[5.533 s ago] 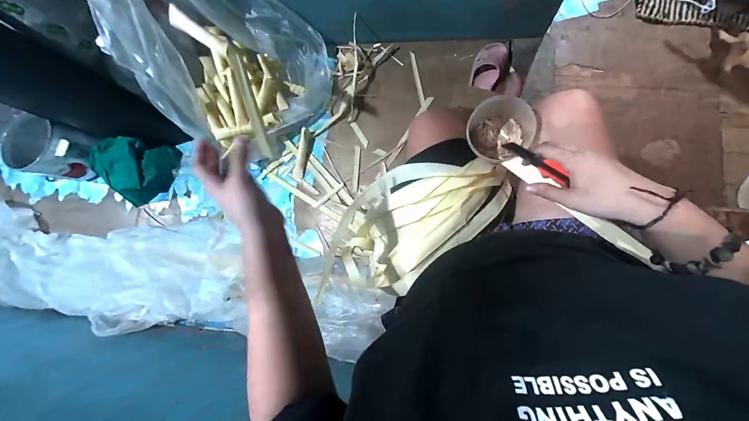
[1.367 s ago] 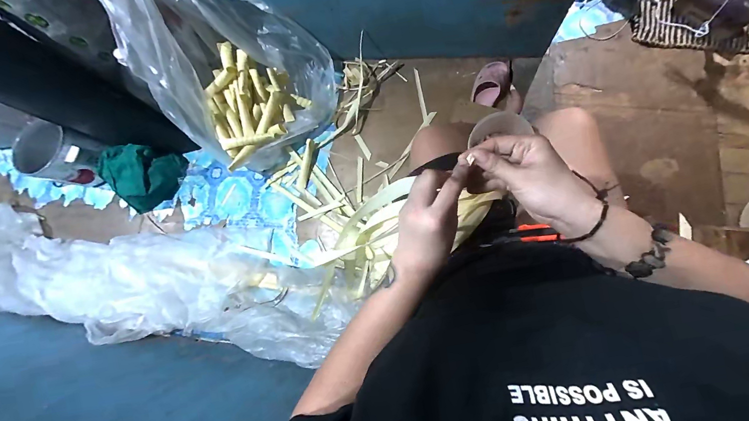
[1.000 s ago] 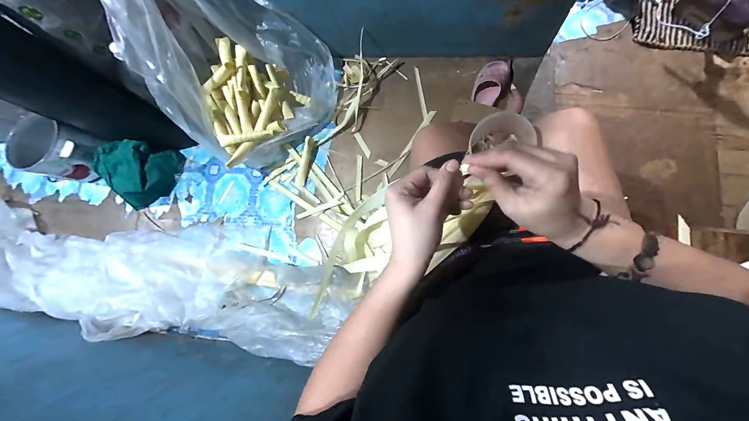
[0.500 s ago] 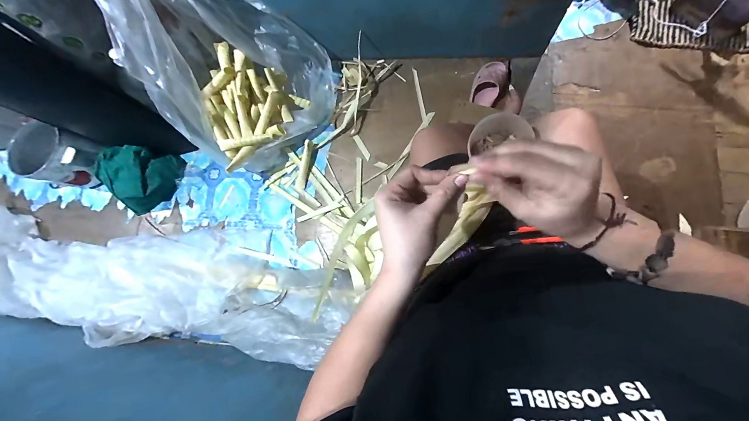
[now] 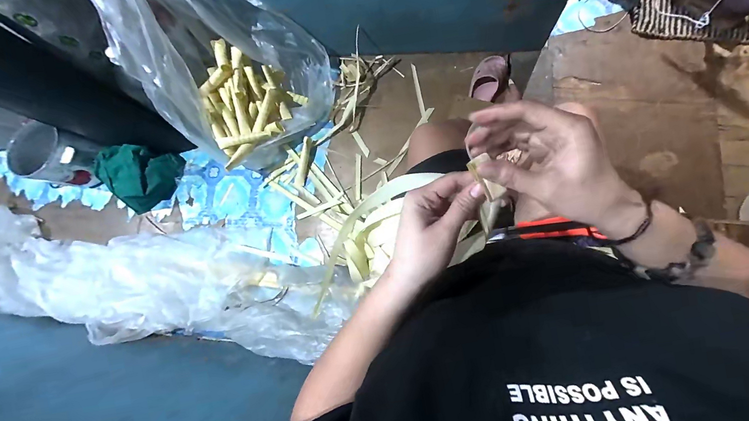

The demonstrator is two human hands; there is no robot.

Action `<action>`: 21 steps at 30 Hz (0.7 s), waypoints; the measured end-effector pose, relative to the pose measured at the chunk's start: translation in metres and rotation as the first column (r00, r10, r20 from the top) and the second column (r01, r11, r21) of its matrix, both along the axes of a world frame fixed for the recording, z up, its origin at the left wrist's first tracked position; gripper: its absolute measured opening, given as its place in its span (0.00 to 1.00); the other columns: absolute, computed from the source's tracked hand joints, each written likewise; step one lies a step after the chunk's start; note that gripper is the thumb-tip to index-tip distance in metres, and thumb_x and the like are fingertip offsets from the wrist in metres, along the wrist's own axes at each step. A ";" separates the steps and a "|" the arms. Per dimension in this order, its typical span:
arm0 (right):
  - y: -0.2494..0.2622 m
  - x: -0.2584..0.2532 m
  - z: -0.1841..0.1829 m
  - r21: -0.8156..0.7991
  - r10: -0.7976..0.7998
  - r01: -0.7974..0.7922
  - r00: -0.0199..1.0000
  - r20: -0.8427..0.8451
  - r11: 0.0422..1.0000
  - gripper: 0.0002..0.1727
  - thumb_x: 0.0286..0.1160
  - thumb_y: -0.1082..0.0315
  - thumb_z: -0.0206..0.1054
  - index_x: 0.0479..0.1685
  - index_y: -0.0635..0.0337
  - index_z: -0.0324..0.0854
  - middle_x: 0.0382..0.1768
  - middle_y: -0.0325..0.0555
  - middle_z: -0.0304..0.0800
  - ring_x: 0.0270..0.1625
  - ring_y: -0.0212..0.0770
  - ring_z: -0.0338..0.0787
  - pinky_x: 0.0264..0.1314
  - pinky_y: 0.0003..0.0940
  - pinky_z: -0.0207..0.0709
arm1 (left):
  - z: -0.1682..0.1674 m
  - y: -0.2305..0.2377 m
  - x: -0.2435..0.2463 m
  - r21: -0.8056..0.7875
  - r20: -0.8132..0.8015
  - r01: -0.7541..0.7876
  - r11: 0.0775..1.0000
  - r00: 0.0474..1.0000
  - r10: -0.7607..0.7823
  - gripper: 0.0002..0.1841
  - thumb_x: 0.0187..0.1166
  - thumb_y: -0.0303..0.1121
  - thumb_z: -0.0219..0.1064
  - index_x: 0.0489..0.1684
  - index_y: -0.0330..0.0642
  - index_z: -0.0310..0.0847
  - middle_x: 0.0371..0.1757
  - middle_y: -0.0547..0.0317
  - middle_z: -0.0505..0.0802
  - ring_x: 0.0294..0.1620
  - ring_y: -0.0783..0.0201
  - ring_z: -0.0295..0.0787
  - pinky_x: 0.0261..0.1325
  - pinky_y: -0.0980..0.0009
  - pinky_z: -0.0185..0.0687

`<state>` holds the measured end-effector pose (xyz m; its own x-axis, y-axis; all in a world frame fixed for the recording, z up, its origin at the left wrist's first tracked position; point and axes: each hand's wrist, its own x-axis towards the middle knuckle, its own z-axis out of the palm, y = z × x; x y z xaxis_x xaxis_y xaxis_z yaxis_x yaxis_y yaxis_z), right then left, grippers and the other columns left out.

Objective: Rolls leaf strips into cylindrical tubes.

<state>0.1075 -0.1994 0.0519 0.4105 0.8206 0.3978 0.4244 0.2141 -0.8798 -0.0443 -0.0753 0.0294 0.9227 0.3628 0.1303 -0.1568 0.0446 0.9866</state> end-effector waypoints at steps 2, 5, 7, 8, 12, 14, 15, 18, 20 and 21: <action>0.000 0.001 0.003 -0.085 0.078 -0.087 0.991 -0.108 0.993 0.12 0.76 0.69 0.71 0.54 0.65 0.87 0.44 0.40 0.95 0.44 0.28 0.94 0.50 0.24 0.91 | 0.000 0.000 0.001 0.079 0.026 -0.059 0.995 0.998 0.057 0.06 0.84 0.24 0.63 0.41 0.33 0.86 0.31 0.64 0.91 0.30 0.76 0.87 0.39 0.75 0.89; -0.002 -0.002 0.000 -0.087 -0.004 0.001 0.999 -0.044 0.996 0.07 0.77 0.70 0.71 0.46 0.63 0.88 0.40 0.38 0.95 0.41 0.26 0.94 0.48 0.22 0.90 | -0.005 -0.002 0.001 0.269 0.006 -0.194 0.943 0.980 0.200 0.08 0.85 0.27 0.64 0.41 0.32 0.89 0.31 0.59 0.93 0.30 0.72 0.90 0.38 0.72 0.91; -0.002 -0.001 -0.003 -0.030 -0.110 0.110 0.994 -0.020 0.994 0.06 0.80 0.71 0.69 0.47 0.64 0.85 0.38 0.37 0.92 0.38 0.23 0.91 0.43 0.19 0.88 | -0.006 -0.002 -0.002 0.367 0.002 -0.212 0.906 0.974 0.227 0.11 0.87 0.32 0.63 0.41 0.33 0.89 0.34 0.58 0.95 0.33 0.70 0.93 0.40 0.70 0.93; -0.002 0.001 -0.003 -0.017 -0.140 0.140 0.989 -0.036 0.990 0.06 0.82 0.71 0.67 0.49 0.63 0.83 0.38 0.35 0.90 0.37 0.22 0.89 0.42 0.18 0.86 | -0.006 -0.003 -0.002 0.377 0.013 -0.191 0.906 0.979 0.201 0.10 0.85 0.32 0.65 0.42 0.32 0.88 0.34 0.57 0.94 0.34 0.70 0.93 0.40 0.70 0.92; -0.001 -0.002 -0.005 0.010 -0.170 0.173 0.976 -0.139 0.985 0.05 0.82 0.72 0.66 0.50 0.62 0.81 0.38 0.34 0.90 0.38 0.24 0.91 0.43 0.20 0.88 | -0.006 -0.005 0.001 0.434 -0.038 -0.108 0.894 0.990 0.137 0.08 0.79 0.30 0.71 0.44 0.33 0.86 0.34 0.58 0.92 0.33 0.70 0.90 0.41 0.71 0.90; 0.002 -0.005 -0.006 0.027 -0.192 0.198 0.971 -0.141 0.980 0.04 0.82 0.72 0.66 0.49 0.62 0.82 0.36 0.33 0.89 0.35 0.22 0.89 0.40 0.18 0.87 | -0.008 -0.005 0.002 0.427 -0.007 -0.168 0.888 0.982 0.189 0.11 0.87 0.31 0.62 0.39 0.33 0.85 0.30 0.59 0.88 0.29 0.72 0.86 0.37 0.73 0.86; 0.002 -0.006 -0.007 0.029 -0.200 0.206 0.969 -0.143 0.978 0.04 0.82 0.72 0.67 0.48 0.61 0.82 0.35 0.32 0.89 0.35 0.21 0.89 0.39 0.17 0.86 | -0.009 -0.003 0.003 0.383 0.037 -0.220 0.897 0.974 0.223 0.14 0.90 0.32 0.57 0.36 0.35 0.83 0.26 0.61 0.84 0.25 0.74 0.81 0.32 0.76 0.82; 0.001 -0.010 -0.018 -0.007 -0.183 0.185 0.966 -0.181 0.983 0.04 0.82 0.71 0.67 0.47 0.61 0.82 0.34 0.33 0.88 0.34 0.22 0.87 0.39 0.17 0.85 | -0.007 0.001 0.005 0.120 0.133 -0.319 0.940 0.944 0.303 0.18 0.91 0.37 0.54 0.21 0.52 0.68 0.15 0.74 0.66 0.14 0.80 0.58 0.19 0.83 0.56; 0.001 -0.015 -0.025 -0.032 -0.167 0.164 0.966 -0.196 0.986 0.04 0.82 0.71 0.67 0.47 0.61 0.82 0.34 0.33 0.88 0.32 0.21 0.86 0.37 0.17 0.84 | -0.004 0.009 0.004 0.108 0.251 -0.422 0.900 0.888 0.386 0.22 0.83 0.29 0.64 0.13 0.54 0.63 0.11 0.76 0.66 0.12 0.82 0.57 0.18 0.84 0.56; -0.001 -0.013 -0.027 -0.033 -0.175 0.172 0.964 -0.201 0.985 0.04 0.82 0.71 0.66 0.48 0.60 0.83 0.35 0.32 0.88 0.33 0.21 0.86 0.38 0.18 0.84 | -0.004 0.020 0.000 0.198 0.288 -0.483 0.853 0.860 0.421 0.21 0.82 0.26 0.65 0.14 0.52 0.66 0.13 0.77 0.68 0.13 0.83 0.60 0.19 0.86 0.59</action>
